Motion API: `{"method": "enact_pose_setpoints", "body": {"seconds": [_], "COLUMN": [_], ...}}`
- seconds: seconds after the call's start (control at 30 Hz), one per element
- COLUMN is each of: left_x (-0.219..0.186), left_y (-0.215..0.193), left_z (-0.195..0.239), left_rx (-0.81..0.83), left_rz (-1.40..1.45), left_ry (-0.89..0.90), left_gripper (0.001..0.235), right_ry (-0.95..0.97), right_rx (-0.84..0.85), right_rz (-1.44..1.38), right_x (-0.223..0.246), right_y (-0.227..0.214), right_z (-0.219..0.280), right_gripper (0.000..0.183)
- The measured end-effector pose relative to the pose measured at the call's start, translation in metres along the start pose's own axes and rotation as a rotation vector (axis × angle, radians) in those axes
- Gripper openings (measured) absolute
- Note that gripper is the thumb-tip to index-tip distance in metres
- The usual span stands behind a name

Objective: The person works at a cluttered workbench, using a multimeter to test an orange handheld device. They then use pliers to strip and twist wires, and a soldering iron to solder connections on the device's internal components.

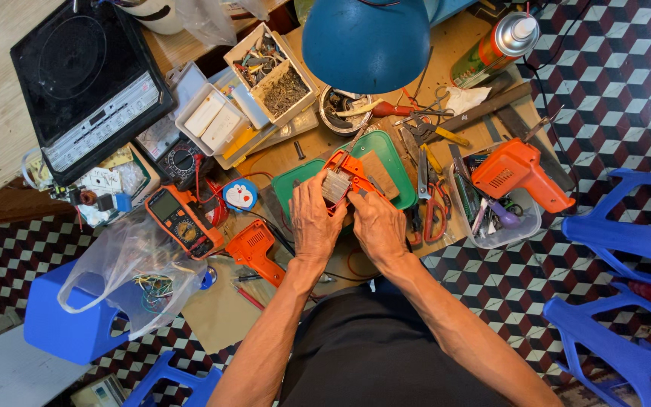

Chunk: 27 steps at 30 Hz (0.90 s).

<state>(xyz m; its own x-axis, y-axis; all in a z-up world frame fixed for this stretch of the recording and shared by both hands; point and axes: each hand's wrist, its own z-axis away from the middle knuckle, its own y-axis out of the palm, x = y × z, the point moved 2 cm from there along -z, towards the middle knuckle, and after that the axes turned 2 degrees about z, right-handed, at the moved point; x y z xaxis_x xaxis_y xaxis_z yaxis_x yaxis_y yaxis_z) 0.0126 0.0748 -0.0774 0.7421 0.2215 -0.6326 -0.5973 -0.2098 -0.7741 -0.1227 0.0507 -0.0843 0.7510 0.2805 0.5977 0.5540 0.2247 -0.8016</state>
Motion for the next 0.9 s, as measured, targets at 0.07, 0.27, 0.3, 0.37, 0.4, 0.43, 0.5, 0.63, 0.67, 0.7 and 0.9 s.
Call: {"method": "enact_pose_setpoints", "body": {"seconds": [0.07,0.27,0.3,0.37,0.4,0.43,0.5,0.63,0.67,0.7,0.9], "left_x": [-0.001,0.0,0.0,0.0,0.001,0.0,0.001,0.0,-0.001,0.0,0.002], "left_y": [-0.001,-0.002,-0.002,0.0,0.0,0.0,-0.001,-0.001,-0.001,-0.001,0.0], "left_z": [0.0,0.001,0.0,0.0,0.0,0.0,0.001,0.001,0.0,0.0,0.002], "left_rx": [-0.009,-0.028,-0.025,-0.014,-0.018,-0.022,-0.026,-0.026,-0.027,-0.026,-0.036], "left_rz": [0.004,0.024,0.02,0.015,0.012,0.009,0.004,0.004,0.003,0.003,0.01], "left_ry": [0.014,0.028,0.021,0.009,0.012,0.015,0.017,0.018,0.015,0.017,0.031], "left_gripper": [0.068,0.067,0.067,0.067,0.066,0.066,0.066,0.065,0.065,0.065,0.065], "right_ry": [-0.073,0.03,0.032,0.041,0.034,0.027,0.02,-0.017,-0.038,-0.033,-0.001], "right_rx": [-0.046,-0.063,-0.053,-0.034,-0.033,-0.032,-0.03,-0.048,-0.054,-0.027,-0.007], "right_rz": [0.014,-0.08,-0.07,-0.048,-0.033,-0.018,0.003,0.049,0.063,0.068,-0.024], "right_x": [0.004,0.006,0.006,0.005,0.005,0.006,0.008,0.011,0.012,0.012,0.007], "right_y": [-0.005,-0.011,-0.01,-0.01,-0.009,-0.009,-0.008,-0.014,-0.017,-0.019,-0.027], "right_z": [-0.003,-0.007,-0.008,-0.008,-0.009,-0.01,-0.01,-0.007,-0.005,-0.003,0.016], "right_gripper": [0.023,0.011,0.011,0.012,0.012,0.011,0.011,0.011,0.011,0.01,0.028]}}
